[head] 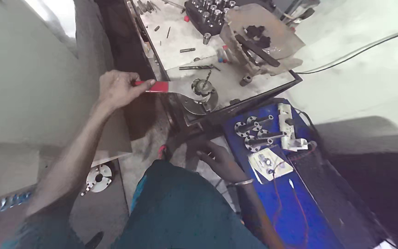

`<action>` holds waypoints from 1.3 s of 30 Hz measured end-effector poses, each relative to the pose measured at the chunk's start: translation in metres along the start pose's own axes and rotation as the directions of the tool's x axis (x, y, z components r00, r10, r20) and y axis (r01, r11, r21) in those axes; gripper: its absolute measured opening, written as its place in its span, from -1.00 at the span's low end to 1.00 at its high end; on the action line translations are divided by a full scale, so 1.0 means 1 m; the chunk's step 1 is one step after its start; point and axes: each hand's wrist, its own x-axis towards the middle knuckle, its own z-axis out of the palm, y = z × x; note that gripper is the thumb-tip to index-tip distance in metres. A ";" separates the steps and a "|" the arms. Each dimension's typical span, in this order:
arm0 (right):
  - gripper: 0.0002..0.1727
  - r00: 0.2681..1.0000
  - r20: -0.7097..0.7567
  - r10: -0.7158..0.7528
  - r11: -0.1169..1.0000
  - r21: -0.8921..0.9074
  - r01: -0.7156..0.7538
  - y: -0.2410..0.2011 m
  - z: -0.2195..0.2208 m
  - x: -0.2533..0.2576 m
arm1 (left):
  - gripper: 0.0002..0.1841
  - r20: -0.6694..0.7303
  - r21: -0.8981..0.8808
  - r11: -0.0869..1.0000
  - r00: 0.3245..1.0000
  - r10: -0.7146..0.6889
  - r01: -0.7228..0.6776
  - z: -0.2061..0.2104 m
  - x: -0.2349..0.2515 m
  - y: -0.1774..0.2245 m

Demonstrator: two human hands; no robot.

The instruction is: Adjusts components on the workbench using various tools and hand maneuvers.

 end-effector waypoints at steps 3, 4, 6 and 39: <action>-0.55 0.999 -0.031 0.032 0.999 0.011 -0.031 0.008 -0.003 -0.012 | -0.23 0.030 0.038 0.990 0.991 0.133 -0.134 -0.001 0.035 -0.011; -0.54 0.998 -0.042 0.040 0.999 0.017 -0.040 0.010 -0.003 -0.015 | -0.24 0.041 0.038 0.981 0.981 0.187 -0.189 -0.002 0.047 -0.015; -0.52 0.996 -0.057 0.062 0.998 0.032 -0.061 0.014 0.000 -0.022 | -0.26 0.083 0.030 0.955 0.953 0.292 -0.296 -0.005 0.073 -0.017; -0.51 0.880 -0.470 0.071 0.605 -0.681 -0.413 -0.191 0.046 0.270 | -0.68 0.343 0.206 0.937 0.918 0.201 -0.282 0.008 0.107 0.001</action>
